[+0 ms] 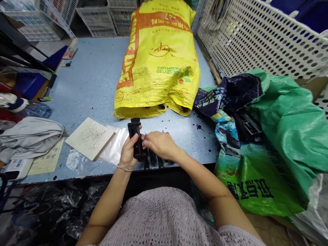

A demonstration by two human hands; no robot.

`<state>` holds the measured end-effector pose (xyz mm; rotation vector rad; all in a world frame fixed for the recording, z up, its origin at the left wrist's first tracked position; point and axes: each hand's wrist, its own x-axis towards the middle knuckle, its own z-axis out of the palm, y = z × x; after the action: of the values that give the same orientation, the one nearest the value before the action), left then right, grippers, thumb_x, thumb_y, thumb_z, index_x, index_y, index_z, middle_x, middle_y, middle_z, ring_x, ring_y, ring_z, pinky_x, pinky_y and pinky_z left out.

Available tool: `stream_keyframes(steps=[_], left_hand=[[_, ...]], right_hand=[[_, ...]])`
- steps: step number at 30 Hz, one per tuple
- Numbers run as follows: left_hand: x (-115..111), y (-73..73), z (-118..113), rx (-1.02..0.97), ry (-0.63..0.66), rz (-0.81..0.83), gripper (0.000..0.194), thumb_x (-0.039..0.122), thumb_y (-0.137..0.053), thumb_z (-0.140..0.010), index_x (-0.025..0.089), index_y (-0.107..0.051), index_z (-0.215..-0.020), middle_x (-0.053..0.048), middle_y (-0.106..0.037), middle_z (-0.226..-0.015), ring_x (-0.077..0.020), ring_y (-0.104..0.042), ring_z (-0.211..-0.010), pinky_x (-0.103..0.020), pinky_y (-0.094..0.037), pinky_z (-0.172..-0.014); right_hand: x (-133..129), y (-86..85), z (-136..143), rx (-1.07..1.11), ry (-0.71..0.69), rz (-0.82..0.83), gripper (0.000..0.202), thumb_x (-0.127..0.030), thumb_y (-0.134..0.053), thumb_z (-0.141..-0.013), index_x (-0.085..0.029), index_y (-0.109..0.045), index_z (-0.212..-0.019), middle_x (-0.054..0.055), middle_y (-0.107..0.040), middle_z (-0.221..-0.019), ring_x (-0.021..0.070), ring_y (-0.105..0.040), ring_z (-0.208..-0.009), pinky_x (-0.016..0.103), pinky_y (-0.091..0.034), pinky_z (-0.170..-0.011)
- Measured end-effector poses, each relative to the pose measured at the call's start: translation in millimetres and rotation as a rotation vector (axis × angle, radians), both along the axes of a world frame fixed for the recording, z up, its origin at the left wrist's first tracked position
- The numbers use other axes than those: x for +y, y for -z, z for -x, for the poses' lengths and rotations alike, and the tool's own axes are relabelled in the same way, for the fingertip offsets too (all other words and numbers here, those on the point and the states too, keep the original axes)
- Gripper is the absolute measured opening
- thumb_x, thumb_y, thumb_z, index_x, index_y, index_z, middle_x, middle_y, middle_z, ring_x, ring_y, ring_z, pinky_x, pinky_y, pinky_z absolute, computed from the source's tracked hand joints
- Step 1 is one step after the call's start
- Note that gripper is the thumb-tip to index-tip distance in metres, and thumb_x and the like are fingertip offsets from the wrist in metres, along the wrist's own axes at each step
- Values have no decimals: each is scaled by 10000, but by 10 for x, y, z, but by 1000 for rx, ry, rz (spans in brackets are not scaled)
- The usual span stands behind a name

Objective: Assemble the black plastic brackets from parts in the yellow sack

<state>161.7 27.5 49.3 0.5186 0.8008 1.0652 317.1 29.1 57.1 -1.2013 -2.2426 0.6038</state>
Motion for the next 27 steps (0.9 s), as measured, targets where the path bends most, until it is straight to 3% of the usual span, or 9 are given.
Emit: stream_keyframes(steps=[4,7,10,13,15,18,22,25,27], left_hand=[[-2,12,19,53,-22,-7,446,420,-671,-844,216,-567,-1227,-1,-588,-813,-73,-530,-593,-190,-431,-542],[-57,88,106,295,-241,-179,504,441,-656,-853,290,-491,-1304,-23,-621,-1006,-73,-539,-608,-208,-474,-581],[-111,285,259,519,-285,-222,546,478,-639,-858,308,-452,-1341,-44,-615,-1132,-97,-602,-690,-243,-529,-673],[-178,583,294,666,-174,-148,523,558,-558,-881,237,-526,-1292,-93,-611,-1203,-199,-648,-1018,-360,-524,-932],[-227,765,230,803,-158,-191,563,579,-537,-882,222,-525,-1318,-125,-508,-1369,-257,-481,-1315,-426,-371,-1133],[-279,892,129,940,-137,-294,647,564,-509,-901,221,-407,-1440,-139,-298,-1519,-267,-236,-1474,-444,-183,-1228],[-300,759,148,1000,-106,-367,639,509,-497,-927,259,-329,-1490,-132,-269,-1516,-277,-202,-1475,-480,-186,-1223],[-295,556,168,1039,-173,-452,569,455,-519,-933,293,-383,-1462,-111,-324,-1479,-274,-219,-1458,-477,-206,-1215],[-267,439,127,978,-160,-523,510,417,-507,-949,292,-424,-1436,-106,-381,-1433,-256,-314,-1411,-444,-275,-1189]], right_hand=[[-393,230,139,-59,-20,-100,393,-400,-305,-1028,-176,-587,-871,104,-641,-852,212,-565,-796,319,-423,-718],[-290,309,172,-59,-64,56,423,-426,-287,-1039,-191,-579,-843,69,-642,-801,192,-572,-734,291,-403,-659],[239,292,78,-152,19,162,413,-435,-282,-1044,-201,-592,-906,57,-659,-870,185,-590,-784,273,-401,-678],[982,284,-70,-399,495,130,323,-350,-352,-1028,-125,-574,-1094,176,-633,-1078,263,-576,-984,328,-429,-768],[1409,303,-163,-525,657,139,313,-247,-383,-1003,-60,-521,-1213,259,-568,-1208,317,-533,-1104,372,-439,-816],[1733,312,-324,-558,674,174,328,-145,-344,-984,-28,-501,-1247,284,-560,-1226,320,-553,-1100,392,-449,-839],[1500,267,-642,-411,663,148,292,-259,-451,-964,-67,-562,-1155,225,-630,-1127,306,-606,-994,405,-473,-834],[1013,348,-804,-4,549,214,306,-328,-446,-951,-136,-583,-1146,127,-678,-986,237,-642,-817,367,-523,-735],[710,489,-809,310,499,257,411,-334,-456,-925,-168,-497,-1299,121,-650,-1128,199,-657,-780,334,-548,-667]])
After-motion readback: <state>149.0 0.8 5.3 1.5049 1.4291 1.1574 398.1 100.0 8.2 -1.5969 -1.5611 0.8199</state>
